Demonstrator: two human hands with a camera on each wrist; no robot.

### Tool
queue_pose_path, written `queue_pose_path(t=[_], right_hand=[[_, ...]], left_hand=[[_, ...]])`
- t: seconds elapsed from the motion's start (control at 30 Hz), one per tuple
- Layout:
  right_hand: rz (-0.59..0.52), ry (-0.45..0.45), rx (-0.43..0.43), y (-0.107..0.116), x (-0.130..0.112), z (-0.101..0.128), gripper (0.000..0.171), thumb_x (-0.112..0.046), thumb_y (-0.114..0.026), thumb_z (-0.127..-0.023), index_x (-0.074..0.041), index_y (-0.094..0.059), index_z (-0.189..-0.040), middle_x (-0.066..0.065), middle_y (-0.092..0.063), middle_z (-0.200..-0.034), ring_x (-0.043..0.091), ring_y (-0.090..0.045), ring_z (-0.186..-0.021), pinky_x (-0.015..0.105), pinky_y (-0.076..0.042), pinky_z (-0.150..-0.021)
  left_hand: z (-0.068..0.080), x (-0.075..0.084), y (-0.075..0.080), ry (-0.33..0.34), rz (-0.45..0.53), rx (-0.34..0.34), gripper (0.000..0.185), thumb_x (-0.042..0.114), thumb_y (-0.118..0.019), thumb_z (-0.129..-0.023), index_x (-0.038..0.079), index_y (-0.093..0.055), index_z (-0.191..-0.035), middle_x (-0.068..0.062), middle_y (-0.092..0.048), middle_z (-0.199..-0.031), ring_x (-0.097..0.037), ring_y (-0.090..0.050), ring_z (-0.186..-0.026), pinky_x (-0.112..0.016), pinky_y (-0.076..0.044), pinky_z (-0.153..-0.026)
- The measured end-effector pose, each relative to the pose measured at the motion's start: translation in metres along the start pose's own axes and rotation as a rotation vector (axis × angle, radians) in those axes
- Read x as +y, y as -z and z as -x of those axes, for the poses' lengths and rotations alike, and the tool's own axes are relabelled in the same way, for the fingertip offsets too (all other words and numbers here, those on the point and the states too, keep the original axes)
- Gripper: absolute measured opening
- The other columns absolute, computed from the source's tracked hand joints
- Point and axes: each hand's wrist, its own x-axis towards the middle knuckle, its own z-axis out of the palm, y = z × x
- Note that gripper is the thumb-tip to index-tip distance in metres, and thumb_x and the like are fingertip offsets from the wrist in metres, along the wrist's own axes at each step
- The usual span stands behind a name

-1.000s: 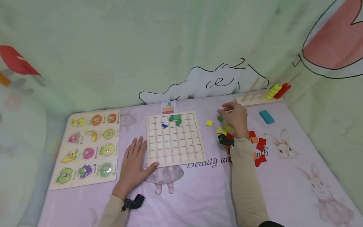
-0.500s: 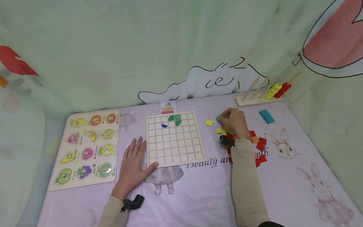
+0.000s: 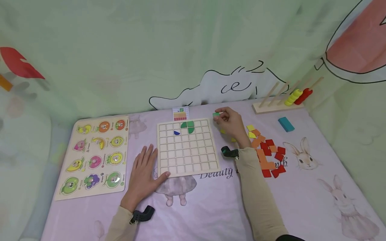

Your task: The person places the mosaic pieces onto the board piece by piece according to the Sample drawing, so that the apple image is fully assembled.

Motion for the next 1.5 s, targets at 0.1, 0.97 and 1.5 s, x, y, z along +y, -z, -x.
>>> queue_pose_path(t=[0.1,0.97,1.5], right_hand=[[-0.058,0.037,-0.067,-0.02,-0.012,0.001,0.03,-0.018,-0.072,-0.102,-0.003,-0.067,-0.128,0.016,-0.076,-0.096,0.021,-0.063,-0.084,0.025,-0.047,-0.074],[0.123,0.173,-0.2,-0.082,-0.041,0.012,0.029,-0.02,-0.086,-0.09,-0.009,-0.08,-0.116,0.009,-0.063,-0.099,0.022,-0.052,-0.085,0.032,-0.04,-0.077],[0.1,0.134,-0.193,-0.078,-0.038,0.011,0.018,-0.018,-0.083,-0.092,-0.005,-0.081,-0.105,0.008,-0.068,-0.091,0.02,-0.056,-0.08,0.03,-0.044,-0.075]], left_hand=[[0.0,-0.001,-0.001,-0.009,0.005,0.015,0.102,0.06,-0.072,-0.089,0.007,-0.032,-0.167,-0.013,-0.021,-0.177,-0.035,-0.011,-0.165,-0.057,-0.012,-0.129],[-0.001,-0.001,0.001,0.007,-0.003,-0.012,0.103,0.062,-0.07,-0.09,0.008,-0.03,-0.167,-0.012,-0.019,-0.178,-0.035,-0.009,-0.166,-0.056,-0.01,-0.13],[-0.002,-0.001,0.001,-0.007,-0.008,-0.001,0.103,0.062,-0.071,-0.089,0.007,-0.031,-0.167,-0.012,-0.02,-0.178,-0.034,-0.009,-0.166,-0.055,-0.01,-0.131]])
